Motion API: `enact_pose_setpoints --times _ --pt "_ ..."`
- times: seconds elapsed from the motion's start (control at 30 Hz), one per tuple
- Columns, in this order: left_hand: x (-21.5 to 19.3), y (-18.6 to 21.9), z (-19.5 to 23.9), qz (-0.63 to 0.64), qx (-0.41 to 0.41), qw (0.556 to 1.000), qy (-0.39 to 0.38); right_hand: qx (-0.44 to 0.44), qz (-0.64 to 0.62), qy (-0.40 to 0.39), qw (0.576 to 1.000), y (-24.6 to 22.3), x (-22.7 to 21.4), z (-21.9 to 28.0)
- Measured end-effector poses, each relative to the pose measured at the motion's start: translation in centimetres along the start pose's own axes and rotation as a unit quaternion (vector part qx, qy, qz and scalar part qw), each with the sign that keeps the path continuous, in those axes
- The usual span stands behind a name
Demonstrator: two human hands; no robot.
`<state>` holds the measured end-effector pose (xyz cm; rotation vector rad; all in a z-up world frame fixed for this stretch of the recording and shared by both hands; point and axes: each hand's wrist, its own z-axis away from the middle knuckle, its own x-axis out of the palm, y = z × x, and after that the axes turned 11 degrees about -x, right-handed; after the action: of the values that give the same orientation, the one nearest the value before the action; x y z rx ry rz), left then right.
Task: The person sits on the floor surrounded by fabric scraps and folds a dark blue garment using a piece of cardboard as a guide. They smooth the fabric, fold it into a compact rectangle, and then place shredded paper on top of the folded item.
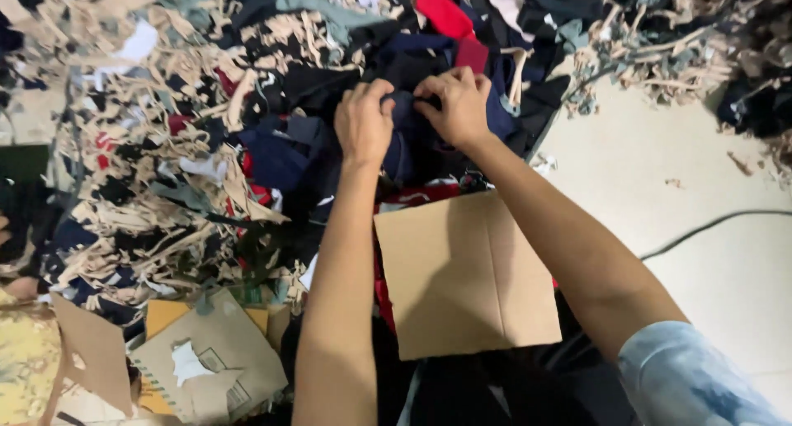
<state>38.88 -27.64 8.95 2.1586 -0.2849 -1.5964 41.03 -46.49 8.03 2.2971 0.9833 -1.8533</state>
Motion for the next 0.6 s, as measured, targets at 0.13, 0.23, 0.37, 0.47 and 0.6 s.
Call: enact_pose_setpoints --times 0.13,0.23,0.37,0.47,0.6 --pt "-2.4 0.4 1.7 0.020 0.022 0.999 -0.018 -0.004 -0.037 0.024 0.999 -0.7 -0.7 1.1" --pt "-4.7 1.5 1.8 0.115 0.064 0.991 -0.036 -0.056 0.006 0.075 0.996 -2.1 -2.7 1.6" --pt "-6.0 3.0 1.4 0.117 0.103 0.986 -0.065 -0.019 -0.089 0.008 0.996 -5.2 -7.0 2.3" --pt "-11.2 6.1 1.7 0.095 0.194 0.976 -0.003 -0.013 -0.182 -0.044 0.982 -4.6 -7.5 2.2" --pt "-17.7 7.5 3.0 0.177 0.203 0.963 0.005 -0.067 -0.334 0.007 0.940 -5.2 -11.3 3.7"
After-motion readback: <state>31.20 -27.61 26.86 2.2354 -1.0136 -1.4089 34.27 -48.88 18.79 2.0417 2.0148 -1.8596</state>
